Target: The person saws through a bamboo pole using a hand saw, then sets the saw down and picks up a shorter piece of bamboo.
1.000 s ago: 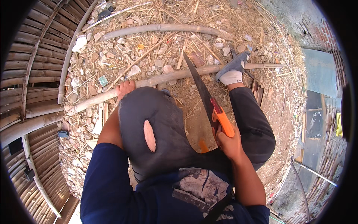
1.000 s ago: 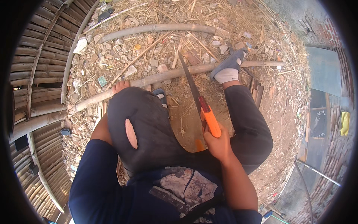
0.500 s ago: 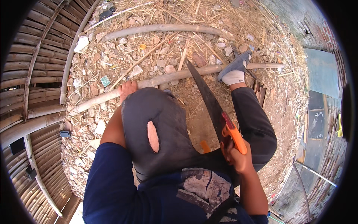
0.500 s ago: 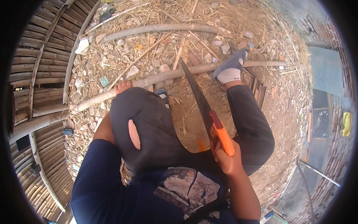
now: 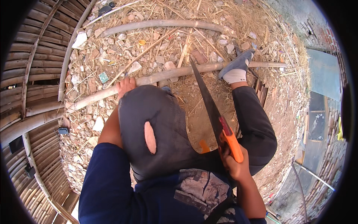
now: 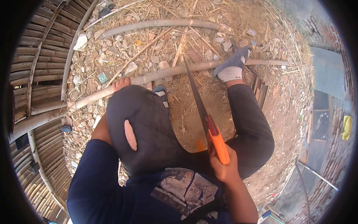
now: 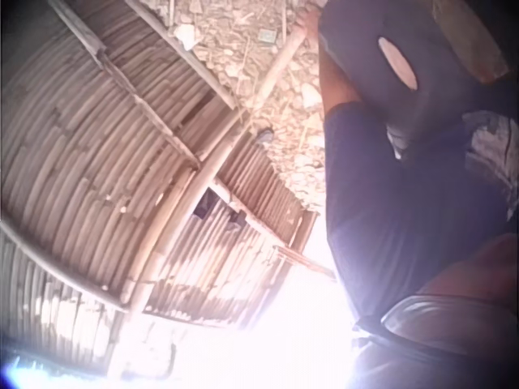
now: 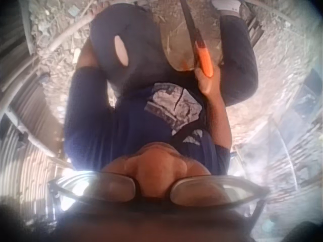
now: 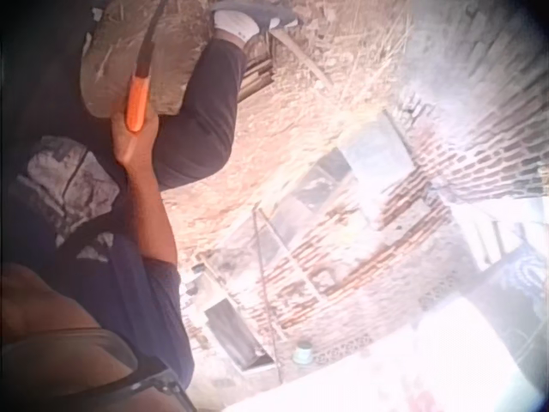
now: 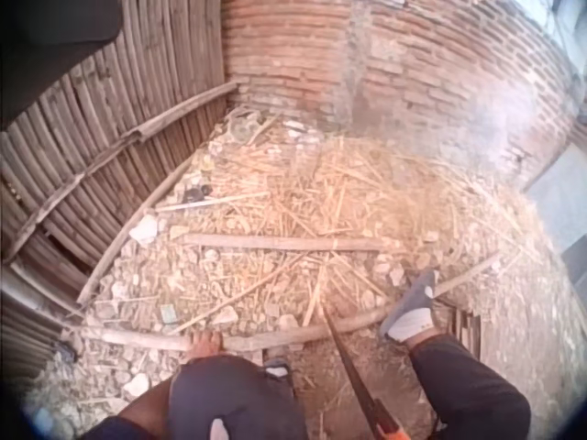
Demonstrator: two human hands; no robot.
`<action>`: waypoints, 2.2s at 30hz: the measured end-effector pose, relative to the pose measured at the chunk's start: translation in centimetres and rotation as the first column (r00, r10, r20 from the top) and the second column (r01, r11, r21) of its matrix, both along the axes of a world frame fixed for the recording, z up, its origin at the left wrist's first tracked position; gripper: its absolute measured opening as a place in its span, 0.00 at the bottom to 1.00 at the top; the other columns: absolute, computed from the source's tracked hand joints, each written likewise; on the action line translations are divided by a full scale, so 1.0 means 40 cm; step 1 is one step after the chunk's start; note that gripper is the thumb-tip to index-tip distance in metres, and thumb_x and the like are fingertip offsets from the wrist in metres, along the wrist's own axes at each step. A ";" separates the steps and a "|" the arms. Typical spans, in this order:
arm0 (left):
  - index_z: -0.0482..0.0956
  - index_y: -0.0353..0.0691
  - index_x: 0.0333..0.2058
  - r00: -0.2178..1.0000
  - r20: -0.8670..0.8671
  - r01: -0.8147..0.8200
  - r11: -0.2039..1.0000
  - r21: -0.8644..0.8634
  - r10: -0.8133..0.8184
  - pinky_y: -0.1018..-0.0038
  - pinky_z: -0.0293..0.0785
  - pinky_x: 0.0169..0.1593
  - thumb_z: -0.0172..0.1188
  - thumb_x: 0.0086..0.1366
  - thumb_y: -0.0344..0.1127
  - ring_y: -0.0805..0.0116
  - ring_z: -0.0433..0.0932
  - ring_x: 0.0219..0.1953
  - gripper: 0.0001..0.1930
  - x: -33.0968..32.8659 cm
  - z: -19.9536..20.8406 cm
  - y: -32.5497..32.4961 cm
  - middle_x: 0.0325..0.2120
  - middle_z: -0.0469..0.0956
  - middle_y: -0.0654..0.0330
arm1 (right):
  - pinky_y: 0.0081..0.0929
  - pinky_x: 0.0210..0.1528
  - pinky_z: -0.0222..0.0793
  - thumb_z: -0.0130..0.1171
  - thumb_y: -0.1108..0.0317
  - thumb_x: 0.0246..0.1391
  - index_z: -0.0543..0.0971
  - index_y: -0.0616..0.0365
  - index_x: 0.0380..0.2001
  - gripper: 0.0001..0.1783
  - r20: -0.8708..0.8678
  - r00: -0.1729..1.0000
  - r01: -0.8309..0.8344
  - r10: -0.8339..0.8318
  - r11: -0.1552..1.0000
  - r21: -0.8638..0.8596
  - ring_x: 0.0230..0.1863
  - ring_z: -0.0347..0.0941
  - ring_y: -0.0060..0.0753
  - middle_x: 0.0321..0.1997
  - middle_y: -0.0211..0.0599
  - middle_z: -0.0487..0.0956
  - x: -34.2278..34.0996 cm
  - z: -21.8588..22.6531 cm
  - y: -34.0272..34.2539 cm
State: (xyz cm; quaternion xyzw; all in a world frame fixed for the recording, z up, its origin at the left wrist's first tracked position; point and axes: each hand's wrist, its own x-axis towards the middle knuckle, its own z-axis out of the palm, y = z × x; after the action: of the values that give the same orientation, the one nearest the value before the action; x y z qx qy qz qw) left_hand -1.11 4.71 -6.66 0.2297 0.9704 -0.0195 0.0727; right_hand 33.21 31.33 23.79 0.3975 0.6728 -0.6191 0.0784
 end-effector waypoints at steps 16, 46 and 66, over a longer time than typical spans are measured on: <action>0.73 0.44 0.56 0.999 -0.002 -0.039 0.999 0.023 0.039 0.48 0.56 0.68 0.55 0.66 0.46 0.51 0.72 0.59 0.22 -0.023 0.000 -0.007 0.51 0.75 0.55 | 0.21 0.26 0.66 0.53 0.76 0.49 0.72 0.60 0.26 0.01 -0.009 0.998 -0.062 0.063 0.996 0.060 0.21 0.70 0.20 0.21 0.31 0.74 -0.016 0.032 0.053; 0.84 0.46 0.47 0.873 0.481 -0.023 0.990 -0.137 0.087 0.60 0.78 0.57 0.69 0.53 0.55 0.55 0.83 0.53 0.27 -0.114 0.172 0.121 0.48 0.84 0.55 | 0.22 0.34 0.67 0.56 0.80 0.48 0.74 0.61 0.30 0.05 -0.166 0.978 0.128 -0.123 0.992 0.020 0.28 0.69 0.19 0.28 0.29 0.73 -0.055 -0.184 0.070; 0.82 0.48 0.47 0.920 0.389 -0.008 0.994 -0.113 0.052 0.59 0.81 0.53 0.66 0.57 0.46 0.55 0.84 0.49 0.20 -0.140 0.108 0.109 0.44 0.85 0.55 | 0.21 0.32 0.66 0.53 0.79 0.49 0.73 0.60 0.30 0.04 -0.105 0.991 0.083 -0.085 0.996 -0.024 0.27 0.69 0.19 0.27 0.29 0.73 -0.120 -0.245 0.039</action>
State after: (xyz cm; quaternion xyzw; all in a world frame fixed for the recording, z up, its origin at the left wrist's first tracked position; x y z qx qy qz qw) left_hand -6.70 9.05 -2.35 0.2098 0.9371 -0.0251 0.2778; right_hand 28.40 32.87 13.99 0.3915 0.6525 -0.6485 0.0202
